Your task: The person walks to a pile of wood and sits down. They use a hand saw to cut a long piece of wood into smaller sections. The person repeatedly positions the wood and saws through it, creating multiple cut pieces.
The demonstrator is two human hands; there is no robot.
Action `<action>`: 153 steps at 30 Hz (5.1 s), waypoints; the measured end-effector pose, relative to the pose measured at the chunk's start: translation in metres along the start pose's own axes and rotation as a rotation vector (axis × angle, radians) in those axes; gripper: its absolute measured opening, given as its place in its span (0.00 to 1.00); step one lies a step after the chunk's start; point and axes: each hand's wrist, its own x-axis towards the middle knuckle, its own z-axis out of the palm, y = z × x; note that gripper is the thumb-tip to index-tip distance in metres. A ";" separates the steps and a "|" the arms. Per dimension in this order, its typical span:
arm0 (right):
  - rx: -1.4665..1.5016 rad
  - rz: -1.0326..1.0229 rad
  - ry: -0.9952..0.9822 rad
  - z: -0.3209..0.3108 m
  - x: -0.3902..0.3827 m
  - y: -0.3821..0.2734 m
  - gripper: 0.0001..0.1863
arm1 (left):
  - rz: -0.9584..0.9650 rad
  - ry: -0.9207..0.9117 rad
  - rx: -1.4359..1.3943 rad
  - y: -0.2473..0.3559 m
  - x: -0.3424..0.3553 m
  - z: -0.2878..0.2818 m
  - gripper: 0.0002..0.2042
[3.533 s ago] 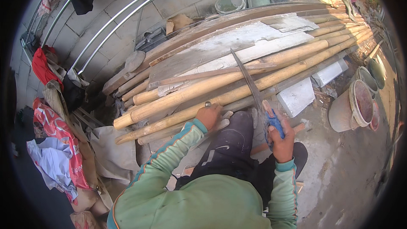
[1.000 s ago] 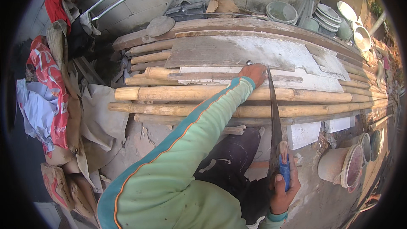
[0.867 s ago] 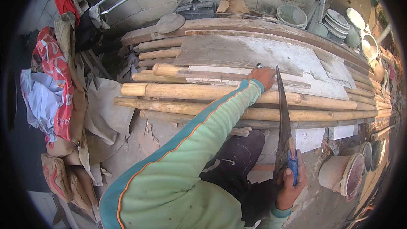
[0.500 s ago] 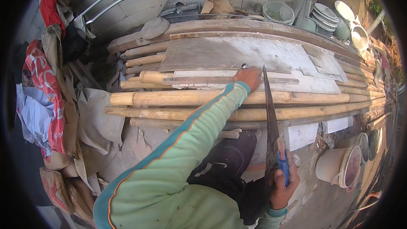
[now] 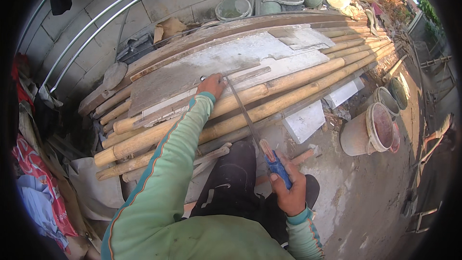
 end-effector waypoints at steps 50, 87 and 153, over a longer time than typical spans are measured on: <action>0.066 -0.263 0.117 0.039 0.066 0.060 0.32 | 0.282 -0.040 -0.110 -0.010 -0.002 -0.012 0.15; -0.042 -0.169 0.117 0.071 0.100 0.039 0.31 | -0.047 -0.068 0.070 0.014 -0.002 0.010 0.20; -0.245 -0.031 0.126 0.000 -0.010 -0.011 0.32 | 0.139 0.006 0.157 -0.002 -0.011 0.012 0.17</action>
